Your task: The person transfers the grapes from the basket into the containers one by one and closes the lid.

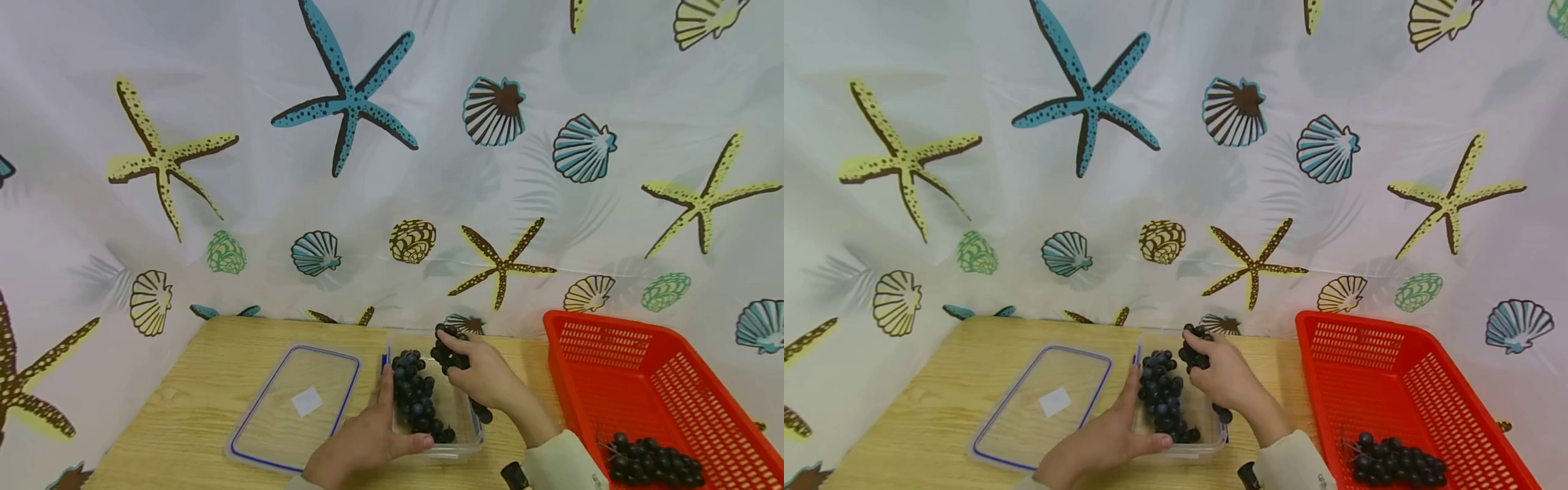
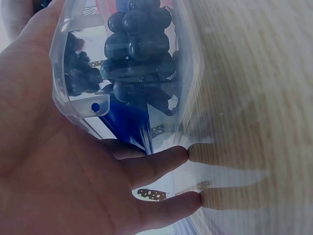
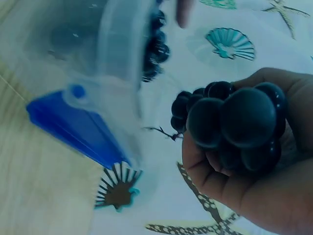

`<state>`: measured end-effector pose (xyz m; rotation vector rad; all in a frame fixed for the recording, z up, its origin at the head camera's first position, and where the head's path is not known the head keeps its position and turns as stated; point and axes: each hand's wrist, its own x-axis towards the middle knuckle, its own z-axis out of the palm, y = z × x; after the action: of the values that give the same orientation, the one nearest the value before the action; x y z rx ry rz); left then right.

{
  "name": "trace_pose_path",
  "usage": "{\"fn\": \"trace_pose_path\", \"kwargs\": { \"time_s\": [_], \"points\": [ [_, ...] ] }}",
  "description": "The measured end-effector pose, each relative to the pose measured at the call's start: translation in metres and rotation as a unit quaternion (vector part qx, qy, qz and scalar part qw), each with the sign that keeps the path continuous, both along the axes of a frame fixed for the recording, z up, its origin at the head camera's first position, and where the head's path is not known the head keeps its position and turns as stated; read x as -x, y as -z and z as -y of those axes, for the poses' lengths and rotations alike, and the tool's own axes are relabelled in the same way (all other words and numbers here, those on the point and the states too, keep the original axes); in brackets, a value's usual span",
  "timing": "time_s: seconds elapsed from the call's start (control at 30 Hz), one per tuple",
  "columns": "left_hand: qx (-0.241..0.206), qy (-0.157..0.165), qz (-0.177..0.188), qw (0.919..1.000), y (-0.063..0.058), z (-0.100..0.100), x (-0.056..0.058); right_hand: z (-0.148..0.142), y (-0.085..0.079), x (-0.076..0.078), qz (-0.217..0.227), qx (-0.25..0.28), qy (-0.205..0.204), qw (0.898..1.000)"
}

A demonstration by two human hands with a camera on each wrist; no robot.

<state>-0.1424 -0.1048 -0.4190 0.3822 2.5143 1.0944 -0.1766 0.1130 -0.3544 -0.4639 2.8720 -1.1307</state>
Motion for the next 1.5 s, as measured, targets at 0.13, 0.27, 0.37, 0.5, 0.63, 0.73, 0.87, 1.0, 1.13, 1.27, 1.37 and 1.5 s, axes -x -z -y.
{"fn": "trace_pose_path", "kwargs": {
  "time_s": [0.13,0.27,0.37,0.5,0.63,0.73,0.87,1.0,1.13,1.27,1.37,1.5],
  "points": [
    [0.001,0.005,0.003,1.0000,-0.002,-0.001,0.001,0.007,0.010,0.004,0.006,-0.028,-0.002,1.000],
    [0.001,0.012,0.002,0.9999,-0.002,-0.002,0.001,0.008,0.012,0.002,0.013,-0.074,-0.016,0.997],
    [0.007,0.016,-0.007,0.9998,-0.003,-0.003,0.002,0.008,0.009,0.001,-0.003,-0.092,-0.028,0.995],
    [0.015,0.017,-0.016,0.9996,-0.004,-0.004,0.003,0.007,0.008,0.001,-0.033,-0.109,-0.041,0.993],
    [0.013,0.015,-0.014,0.9997,-0.004,-0.003,0.003,0.007,0.005,-0.002,-0.036,-0.116,-0.043,0.992],
    [0.010,0.013,-0.011,0.9998,-0.005,-0.003,0.002,0.007,-0.001,-0.006,-0.035,-0.119,-0.043,0.991],
    [0.003,0.012,-0.009,0.9999,-0.005,-0.003,0.002,0.002,-0.016,-0.016,-0.050,-0.116,-0.033,0.991],
    [0.001,0.009,-0.007,0.9999,-0.005,-0.003,0.002,-0.010,-0.033,-0.028,-0.058,-0.111,-0.024,0.992],
    [0.001,0.004,-0.004,1.0000,-0.004,-0.002,0.002,-0.027,-0.046,-0.038,-0.029,-0.101,-0.021,0.994],
    [-0.011,0.000,0.005,0.9999,-0.001,-0.002,0.002,-0.047,-0.056,-0.049,-0.021,-0.106,-0.021,0.994],
    [-0.016,-0.001,0.006,0.9999,0.000,-0.002,0.002,-0.063,-0.060,-0.054,-0.030,-0.113,-0.021,0.993],
    [-0.016,0.000,0.005,0.9999,0.000,-0.001,0.000,-0.084,-0.061,-0.058,-0.026,-0.123,-0.014,0.992]
  ]
}}
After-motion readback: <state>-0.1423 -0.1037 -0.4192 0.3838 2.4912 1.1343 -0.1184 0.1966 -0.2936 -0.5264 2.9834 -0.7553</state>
